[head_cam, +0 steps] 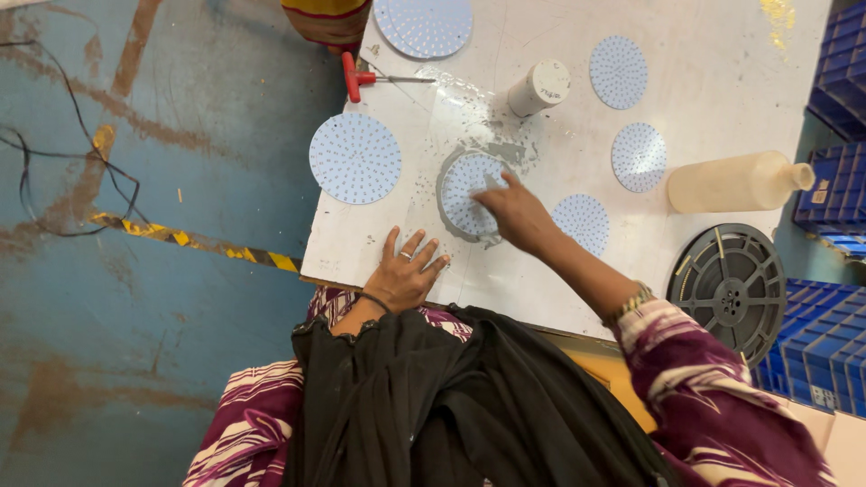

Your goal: The person applies a gray paste to circular perforated discs using a small rectangular tool. They spread the paste evenly over each disc, then place a clear plastic sheet over it and press down. The process is repeated for several discs on a white workbench.

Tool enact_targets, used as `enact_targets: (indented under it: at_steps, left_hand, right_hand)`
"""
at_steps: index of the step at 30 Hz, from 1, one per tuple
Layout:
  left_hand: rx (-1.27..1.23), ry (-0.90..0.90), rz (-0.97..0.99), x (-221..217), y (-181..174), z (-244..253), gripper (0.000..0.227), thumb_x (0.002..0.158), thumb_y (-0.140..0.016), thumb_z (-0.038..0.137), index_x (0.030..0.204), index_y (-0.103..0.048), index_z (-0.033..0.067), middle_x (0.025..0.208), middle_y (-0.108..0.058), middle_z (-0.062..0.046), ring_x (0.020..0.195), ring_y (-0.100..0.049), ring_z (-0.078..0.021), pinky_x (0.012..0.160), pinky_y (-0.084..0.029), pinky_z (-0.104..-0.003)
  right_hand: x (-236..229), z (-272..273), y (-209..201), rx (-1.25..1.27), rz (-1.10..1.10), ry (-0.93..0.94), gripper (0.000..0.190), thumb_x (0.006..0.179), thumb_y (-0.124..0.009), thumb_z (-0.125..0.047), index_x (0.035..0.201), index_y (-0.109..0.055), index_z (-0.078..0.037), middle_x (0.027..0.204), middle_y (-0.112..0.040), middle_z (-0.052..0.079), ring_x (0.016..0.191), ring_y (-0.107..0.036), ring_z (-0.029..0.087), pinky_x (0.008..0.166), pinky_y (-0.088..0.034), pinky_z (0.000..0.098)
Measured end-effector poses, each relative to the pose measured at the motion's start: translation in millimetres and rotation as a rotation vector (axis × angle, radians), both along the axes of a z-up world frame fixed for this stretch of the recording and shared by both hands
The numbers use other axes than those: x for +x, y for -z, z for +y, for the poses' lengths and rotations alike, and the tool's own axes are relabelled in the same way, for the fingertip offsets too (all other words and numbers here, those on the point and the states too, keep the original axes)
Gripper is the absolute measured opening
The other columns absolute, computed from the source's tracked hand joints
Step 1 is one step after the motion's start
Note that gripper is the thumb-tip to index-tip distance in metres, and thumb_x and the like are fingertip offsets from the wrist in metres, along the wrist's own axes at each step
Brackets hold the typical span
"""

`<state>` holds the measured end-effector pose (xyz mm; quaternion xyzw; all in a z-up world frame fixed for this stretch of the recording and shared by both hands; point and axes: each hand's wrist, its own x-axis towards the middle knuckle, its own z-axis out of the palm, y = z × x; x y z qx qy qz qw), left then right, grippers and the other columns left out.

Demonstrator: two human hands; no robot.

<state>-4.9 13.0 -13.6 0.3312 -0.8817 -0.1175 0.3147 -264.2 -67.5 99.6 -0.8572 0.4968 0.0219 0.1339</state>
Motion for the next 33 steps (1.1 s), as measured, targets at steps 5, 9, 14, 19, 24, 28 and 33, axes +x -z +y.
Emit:
enact_targets:
  at_steps: [5, 9, 14, 19, 24, 28, 33]
  left_hand:
    - [0.002, -0.014, -0.003, 0.5, -0.8, -0.3, 0.034, 0.094, -0.062, 0.025, 0.125, -0.074, 0.0181, 0.137, -0.064, -0.012, 0.136, -0.051, -0.0357, 0.115, -0.027, -0.069]
    - [-0.003, -0.033, -0.011, 1.4, 0.2, 2.5, 0.032, 0.095, -0.063, 0.025, 0.124, -0.074, 0.0191, 0.137, -0.064, -0.011, 0.136, -0.054, -0.0351, 0.116, -0.028, -0.069]
    - [-0.015, -0.018, 0.003, 2.1, -1.2, 0.1, 0.031, 0.096, -0.063, 0.025, 0.123, -0.074, 0.0178, 0.136, -0.064, -0.012, 0.136, -0.053, -0.0357, 0.115, -0.028, -0.069]
    - [0.013, -0.003, -0.026, 3.5, -1.2, -0.2, 0.033, 0.093, -0.062, 0.024, 0.122, -0.075, 0.0178, 0.136, -0.064, -0.013, 0.137, -0.051, -0.0355, 0.115, -0.027, -0.069]
    - [0.002, -0.016, 0.009, 1.2, -0.9, 0.8, 0.032, 0.096, -0.061, 0.023, 0.124, -0.075, 0.0173, 0.136, -0.064, -0.011, 0.136, -0.052, -0.0353, 0.116, -0.027, -0.068]
    - [-0.007, -0.020, -0.006, 2.9, -2.8, 1.1, 0.032, 0.094, -0.060, 0.023, 0.123, -0.075, 0.0185, 0.137, -0.064, -0.011, 0.136, -0.052, -0.0356, 0.115, -0.026, -0.068]
    - [0.017, -0.015, 0.008, 2.1, -4.5, 1.4, 0.033, 0.095, -0.061, 0.021, 0.125, -0.074, 0.0174, 0.136, -0.063, -0.012, 0.136, -0.052, -0.0356, 0.116, -0.027, -0.069]
  right_hand:
    - [40.9, -2.9, 23.1, -0.044, -0.002, 0.004, 0.041, 0.087, -0.057, 0.007, 0.125, -0.067, -0.005, 0.110, -0.075, 0.010, 0.104, -0.071, 0.027, 0.122, -0.031, 0.0536]
    - [40.1, 29.2, 28.4, -0.232, -0.035, -0.163, 0.040, 0.087, -0.060, -0.002, 0.127, -0.064, -0.002, 0.120, -0.072, 0.016, 0.116, -0.069, 0.032, 0.120, -0.032, 0.0507]
    - [32.2, -7.6, 20.1, -0.107, -0.060, 0.024, 0.022, 0.097, -0.060, 0.000, 0.116, -0.070, -0.005, 0.110, -0.076, 0.013, 0.101, -0.070, 0.032, 0.122, -0.032, 0.0524]
    - [46.1, -36.0, 19.4, -0.050, 0.009, -0.023, 0.044, 0.080, -0.052, 0.012, 0.117, -0.071, -0.004, 0.102, -0.076, 0.012, 0.098, -0.070, 0.032, 0.121, -0.032, 0.0519]
    - [42.6, 3.6, 17.3, 0.002, -0.029, -0.138, 0.030, 0.088, -0.057, 0.003, 0.114, -0.070, -0.003, 0.096, -0.074, 0.015, 0.096, -0.070, 0.032, 0.120, -0.031, 0.0534]
    - [35.2, 21.2, 10.4, 0.058, -0.001, -0.132, 0.034, 0.084, -0.055, 0.006, 0.113, -0.071, -0.005, 0.094, -0.075, 0.014, 0.096, -0.071, 0.030, 0.121, -0.032, 0.0524]
    - [36.2, -16.8, 9.3, -0.075, -0.049, -0.006, 0.039, 0.085, -0.052, 0.010, 0.114, -0.072, -0.006, 0.103, -0.076, 0.012, 0.096, -0.072, 0.028, 0.119, -0.031, 0.0526]
